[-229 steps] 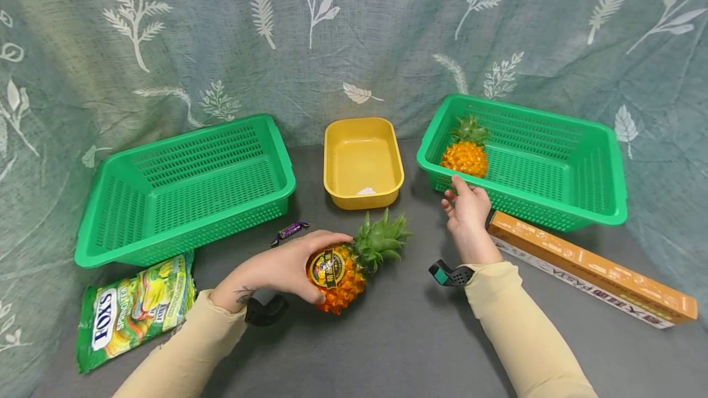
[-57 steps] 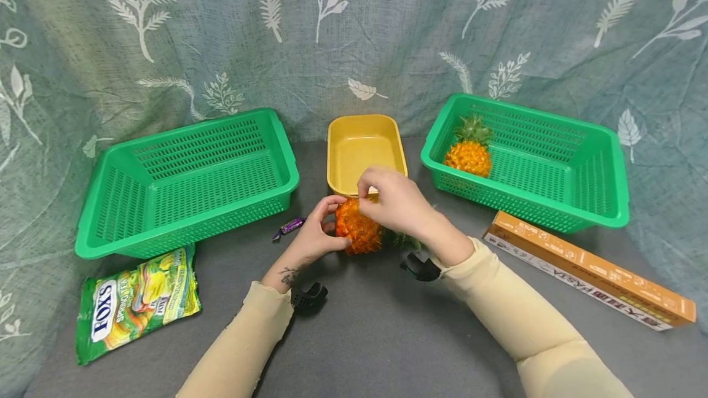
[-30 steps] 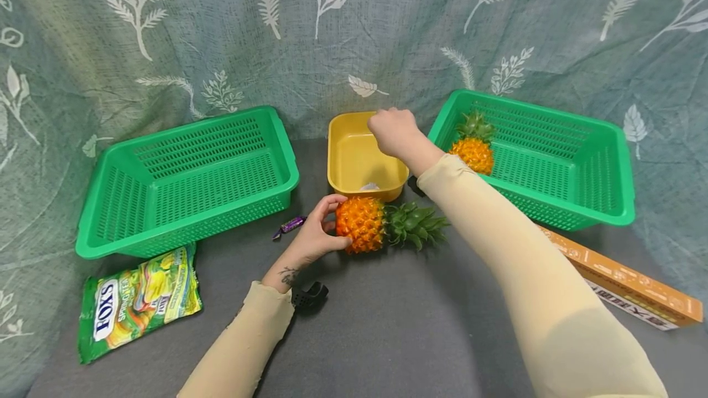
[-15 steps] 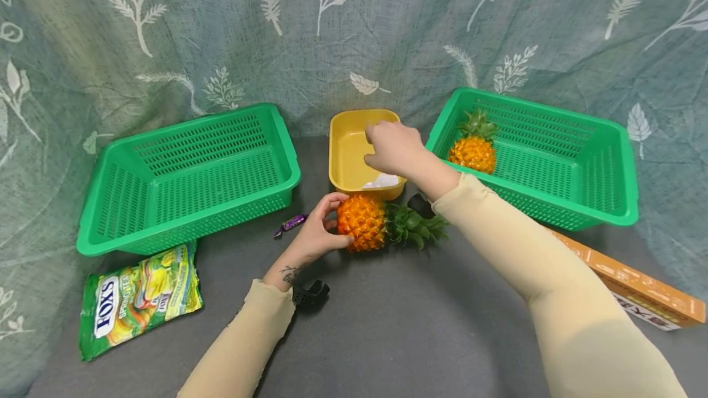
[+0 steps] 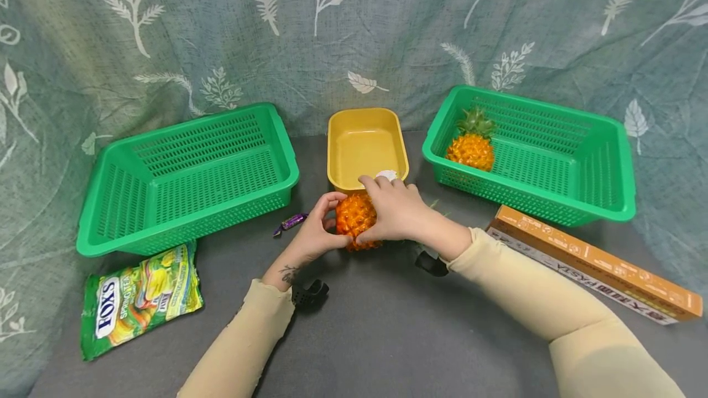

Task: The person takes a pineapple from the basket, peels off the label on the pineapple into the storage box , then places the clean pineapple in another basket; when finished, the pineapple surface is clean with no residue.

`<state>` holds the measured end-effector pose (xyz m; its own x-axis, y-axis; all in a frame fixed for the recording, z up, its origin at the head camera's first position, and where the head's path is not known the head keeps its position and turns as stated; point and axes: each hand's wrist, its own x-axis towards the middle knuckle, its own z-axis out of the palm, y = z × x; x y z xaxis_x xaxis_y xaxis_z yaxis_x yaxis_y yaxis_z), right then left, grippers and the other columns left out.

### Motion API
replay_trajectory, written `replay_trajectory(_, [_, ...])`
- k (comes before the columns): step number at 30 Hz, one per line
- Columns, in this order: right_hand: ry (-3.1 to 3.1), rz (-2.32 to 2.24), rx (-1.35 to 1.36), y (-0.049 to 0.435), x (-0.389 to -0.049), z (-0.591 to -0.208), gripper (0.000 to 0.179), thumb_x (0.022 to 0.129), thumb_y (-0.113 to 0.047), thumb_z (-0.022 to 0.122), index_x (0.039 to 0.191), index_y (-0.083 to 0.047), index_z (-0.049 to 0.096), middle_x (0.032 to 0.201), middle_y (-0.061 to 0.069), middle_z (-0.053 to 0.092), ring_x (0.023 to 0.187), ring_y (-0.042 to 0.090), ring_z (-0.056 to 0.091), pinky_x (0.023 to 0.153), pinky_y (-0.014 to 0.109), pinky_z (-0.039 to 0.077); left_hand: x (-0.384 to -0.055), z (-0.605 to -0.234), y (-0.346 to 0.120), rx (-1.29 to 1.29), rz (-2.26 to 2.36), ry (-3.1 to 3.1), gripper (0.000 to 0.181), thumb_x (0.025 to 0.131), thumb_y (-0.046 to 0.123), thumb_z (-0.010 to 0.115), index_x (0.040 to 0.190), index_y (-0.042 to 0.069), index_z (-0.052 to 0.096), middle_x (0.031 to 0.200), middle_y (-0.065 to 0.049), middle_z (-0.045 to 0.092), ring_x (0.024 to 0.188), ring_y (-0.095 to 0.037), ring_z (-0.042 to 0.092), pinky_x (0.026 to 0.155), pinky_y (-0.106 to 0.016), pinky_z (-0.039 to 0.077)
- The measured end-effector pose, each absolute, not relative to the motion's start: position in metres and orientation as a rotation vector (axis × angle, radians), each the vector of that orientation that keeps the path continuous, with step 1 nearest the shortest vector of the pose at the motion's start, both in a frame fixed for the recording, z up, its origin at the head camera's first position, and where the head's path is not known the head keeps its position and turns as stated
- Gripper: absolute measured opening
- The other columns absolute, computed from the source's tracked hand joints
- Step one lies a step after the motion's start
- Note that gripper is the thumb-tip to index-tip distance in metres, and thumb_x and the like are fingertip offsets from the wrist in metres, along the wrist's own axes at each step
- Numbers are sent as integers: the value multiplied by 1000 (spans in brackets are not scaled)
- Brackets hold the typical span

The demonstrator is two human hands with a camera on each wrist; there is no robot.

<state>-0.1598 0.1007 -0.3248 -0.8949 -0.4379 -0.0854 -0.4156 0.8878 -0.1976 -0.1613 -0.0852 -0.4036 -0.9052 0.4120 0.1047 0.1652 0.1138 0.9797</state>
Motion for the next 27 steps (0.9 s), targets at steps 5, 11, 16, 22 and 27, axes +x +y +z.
replay_trajectory(5, [2924, -246, -632, 95, -156, -342, 104, 62, -64, 73, 142, -15, 29, 127, 11, 48, 103, 35, 51, 81, 53, 41, -159, -400, -88, 545, 1869, 2174, 72, 71, -9, 67, 133, 1, 33, 133, -22, 39, 112, -34, 47, 92, -41, 44])
replay_trajectory(11, [2954, -232, -593, 90, -155, -353, 101, 64, -63, 72, 142, -17, 29, 126, 11, 46, 100, 34, 53, 80, 55, 42, -147, -386, -103, 383, 1890, 2234, 67, 79, -1, 66, 136, 6, 31, 139, -23, 33, 119, -43, 46, 95, -46, 44])
replay_trajectory(16, [2983, -285, -548, 88, -154, -356, 101, 63, -66, 71, 144, -22, 29, 130, 11, 44, 103, 36, 51, 81, 57, 39, -130, -376, -122, 151, 2067, 2199, 56, 85, 1, 60, 133, 11, 32, 137, -22, 38, 114, -32, 54, 83, -33, 52])
replay_trajectory(22, [3011, -298, -553, 84, -152, -358, 97, 65, -68, 68, 142, -24, 31, 134, 10, 42, 104, 38, 50, 80, 59, 36, -110, -371, -146, -177, 2321, 2099, 46, 91, 5, 54, 128, 14, 28, 116, -7, 50, 87, -8, 65, 74, -28, 55])
replay_trajectory(27, [3024, -282, -574, 82, -152, -359, 87, 66, -66, 68, 137, -24, 37, 121, 8, 47, 97, 34, 50, 76, 54, 36, -107, -370, -162, -355, 2533, 1965, 61, 93, 11, 53, 137, 10, 11, 111, -7, 48, 77, -10, 67, 70, -25, 55])
